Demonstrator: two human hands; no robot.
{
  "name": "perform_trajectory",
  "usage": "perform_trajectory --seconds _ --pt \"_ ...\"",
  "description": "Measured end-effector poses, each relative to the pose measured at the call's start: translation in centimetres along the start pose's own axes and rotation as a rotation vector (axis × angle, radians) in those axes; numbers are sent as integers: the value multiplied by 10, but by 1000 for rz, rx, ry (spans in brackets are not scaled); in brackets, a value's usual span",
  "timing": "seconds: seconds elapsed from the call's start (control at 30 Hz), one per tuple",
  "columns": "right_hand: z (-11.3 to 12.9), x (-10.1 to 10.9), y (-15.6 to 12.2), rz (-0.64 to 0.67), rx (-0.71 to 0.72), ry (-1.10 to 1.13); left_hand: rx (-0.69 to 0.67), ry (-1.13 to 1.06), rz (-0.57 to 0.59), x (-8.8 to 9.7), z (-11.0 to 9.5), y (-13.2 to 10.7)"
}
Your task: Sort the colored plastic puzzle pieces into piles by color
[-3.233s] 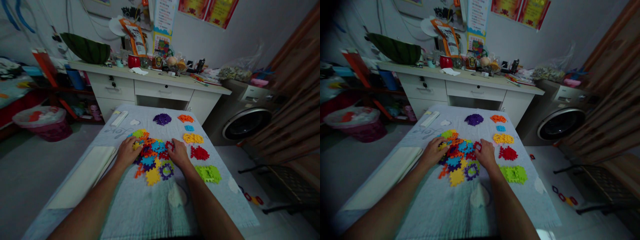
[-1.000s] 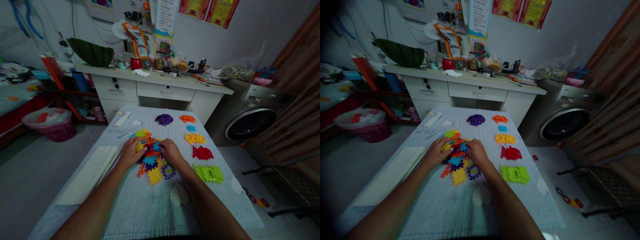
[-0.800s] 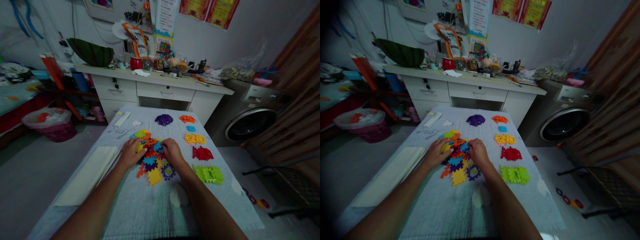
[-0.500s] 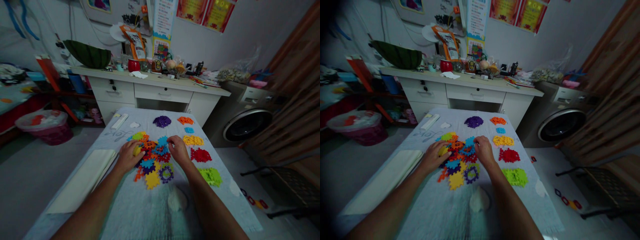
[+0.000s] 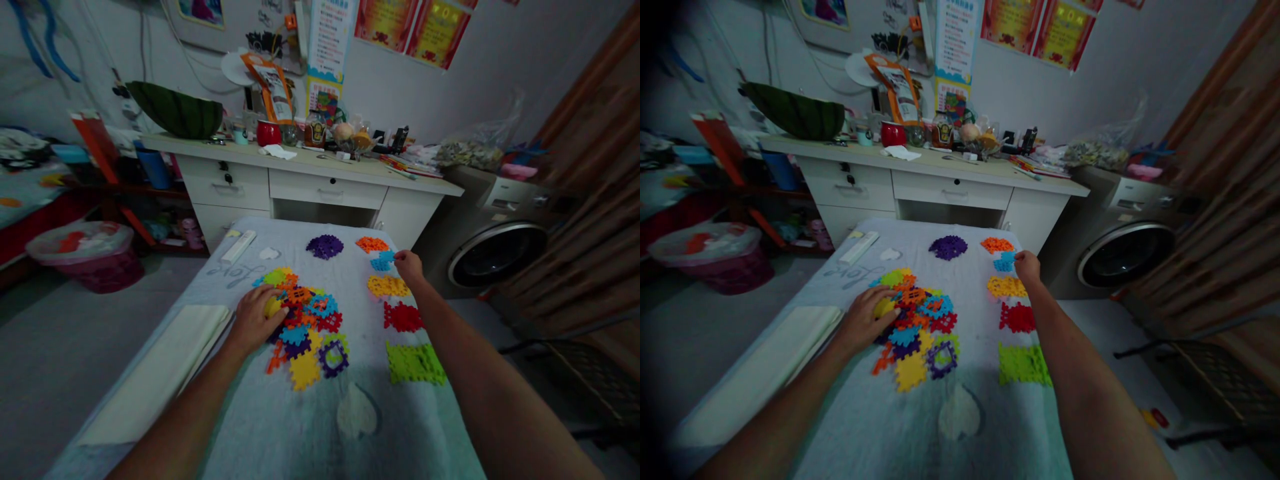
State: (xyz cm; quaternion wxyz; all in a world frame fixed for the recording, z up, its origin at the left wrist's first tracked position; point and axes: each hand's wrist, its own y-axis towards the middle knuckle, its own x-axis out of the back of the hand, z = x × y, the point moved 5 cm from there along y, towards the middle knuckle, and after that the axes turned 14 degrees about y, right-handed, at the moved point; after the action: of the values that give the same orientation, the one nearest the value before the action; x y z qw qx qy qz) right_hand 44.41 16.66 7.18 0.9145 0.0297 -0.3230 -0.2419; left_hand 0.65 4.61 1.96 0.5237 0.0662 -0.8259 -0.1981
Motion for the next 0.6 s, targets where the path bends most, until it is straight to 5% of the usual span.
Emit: perform_trajectory --seconds 0.33,0.6 --pt "-43 -1 20 -29 -139 -5 5 8 17 1 1 0" --pt "-23 4 5 -28 -78 -10 -9 8 -5 0 1 1"
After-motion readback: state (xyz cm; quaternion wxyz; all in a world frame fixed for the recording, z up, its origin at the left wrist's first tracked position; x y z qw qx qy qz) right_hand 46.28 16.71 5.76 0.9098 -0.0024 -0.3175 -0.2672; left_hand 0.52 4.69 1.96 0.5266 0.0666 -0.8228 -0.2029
